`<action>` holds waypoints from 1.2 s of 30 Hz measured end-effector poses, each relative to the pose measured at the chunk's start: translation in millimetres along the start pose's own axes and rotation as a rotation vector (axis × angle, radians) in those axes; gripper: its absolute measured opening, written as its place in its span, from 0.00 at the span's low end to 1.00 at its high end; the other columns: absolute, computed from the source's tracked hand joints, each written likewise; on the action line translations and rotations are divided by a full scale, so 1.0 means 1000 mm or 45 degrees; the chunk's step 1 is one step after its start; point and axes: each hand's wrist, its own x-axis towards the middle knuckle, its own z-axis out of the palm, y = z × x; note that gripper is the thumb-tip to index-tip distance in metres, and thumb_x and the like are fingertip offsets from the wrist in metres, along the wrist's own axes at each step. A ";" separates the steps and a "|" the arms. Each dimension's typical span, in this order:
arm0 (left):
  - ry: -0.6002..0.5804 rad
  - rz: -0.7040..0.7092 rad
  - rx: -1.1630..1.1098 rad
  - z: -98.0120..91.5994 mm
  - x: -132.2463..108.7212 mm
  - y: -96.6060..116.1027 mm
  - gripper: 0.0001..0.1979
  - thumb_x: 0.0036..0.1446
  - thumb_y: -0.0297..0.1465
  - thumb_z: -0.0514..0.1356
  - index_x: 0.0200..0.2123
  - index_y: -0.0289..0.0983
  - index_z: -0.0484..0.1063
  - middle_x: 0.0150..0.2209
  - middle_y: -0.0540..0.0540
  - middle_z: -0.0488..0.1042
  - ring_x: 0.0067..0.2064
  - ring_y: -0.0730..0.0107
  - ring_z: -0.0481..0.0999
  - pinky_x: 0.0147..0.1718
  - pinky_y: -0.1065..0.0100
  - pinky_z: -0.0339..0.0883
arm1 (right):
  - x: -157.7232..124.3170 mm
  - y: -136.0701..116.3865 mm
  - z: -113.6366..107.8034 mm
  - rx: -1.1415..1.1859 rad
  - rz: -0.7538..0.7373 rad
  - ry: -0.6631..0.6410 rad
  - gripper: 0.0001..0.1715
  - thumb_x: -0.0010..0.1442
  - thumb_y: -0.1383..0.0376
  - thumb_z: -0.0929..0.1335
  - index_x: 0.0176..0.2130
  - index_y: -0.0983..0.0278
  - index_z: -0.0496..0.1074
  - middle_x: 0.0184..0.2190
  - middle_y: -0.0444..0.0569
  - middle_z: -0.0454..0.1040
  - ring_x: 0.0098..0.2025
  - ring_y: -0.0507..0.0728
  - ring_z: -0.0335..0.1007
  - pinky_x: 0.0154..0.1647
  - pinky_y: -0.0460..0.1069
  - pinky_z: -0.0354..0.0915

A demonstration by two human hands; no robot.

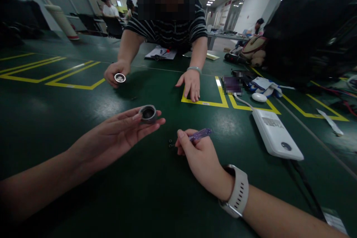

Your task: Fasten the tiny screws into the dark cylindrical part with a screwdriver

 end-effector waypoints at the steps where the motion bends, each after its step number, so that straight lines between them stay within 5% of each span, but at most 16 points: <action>1: 0.015 -0.005 -0.002 0.001 -0.001 0.000 0.10 0.54 0.18 0.56 0.38 0.30 0.74 0.40 0.40 0.78 0.43 0.62 0.78 0.43 0.70 0.73 | -0.001 -0.001 0.000 -0.050 -0.012 -0.006 0.21 0.61 0.52 0.63 0.27 0.63 0.70 0.21 0.42 0.68 0.25 0.50 0.64 0.27 0.47 0.60; 12: 0.030 -0.008 0.104 0.001 -0.003 -0.001 0.13 0.49 0.17 0.61 0.39 0.32 0.76 0.39 0.42 0.79 0.43 0.62 0.78 0.50 0.64 0.69 | -0.001 -0.005 0.000 -0.016 -0.045 0.029 0.21 0.60 0.52 0.63 0.26 0.64 0.69 0.20 0.43 0.67 0.24 0.52 0.64 0.26 0.47 0.61; 18: -0.011 -0.018 0.134 0.000 -0.004 -0.003 0.12 0.50 0.19 0.62 0.40 0.33 0.75 0.39 0.42 0.78 0.42 0.62 0.78 0.45 0.66 0.72 | -0.002 -0.004 0.001 -0.095 -0.052 0.008 0.21 0.61 0.52 0.62 0.26 0.64 0.69 0.20 0.43 0.67 0.24 0.51 0.64 0.25 0.47 0.60; 29: -0.146 -0.007 0.166 -0.003 -0.006 -0.011 0.13 0.49 0.24 0.65 0.40 0.35 0.75 0.43 0.43 0.77 0.46 0.57 0.76 0.45 0.59 0.71 | -0.008 -0.008 0.004 -0.127 -0.238 0.005 0.19 0.62 0.56 0.62 0.26 0.64 0.70 0.19 0.43 0.67 0.23 0.51 0.65 0.23 0.46 0.60; 36: -0.203 -0.041 0.320 -0.002 -0.008 -0.021 0.15 0.48 0.26 0.65 0.42 0.37 0.75 0.42 0.43 0.77 0.45 0.59 0.76 0.46 0.58 0.69 | -0.008 -0.011 0.003 -0.202 -0.432 -0.141 0.17 0.63 0.62 0.61 0.26 0.64 0.69 0.21 0.43 0.68 0.25 0.51 0.65 0.26 0.46 0.62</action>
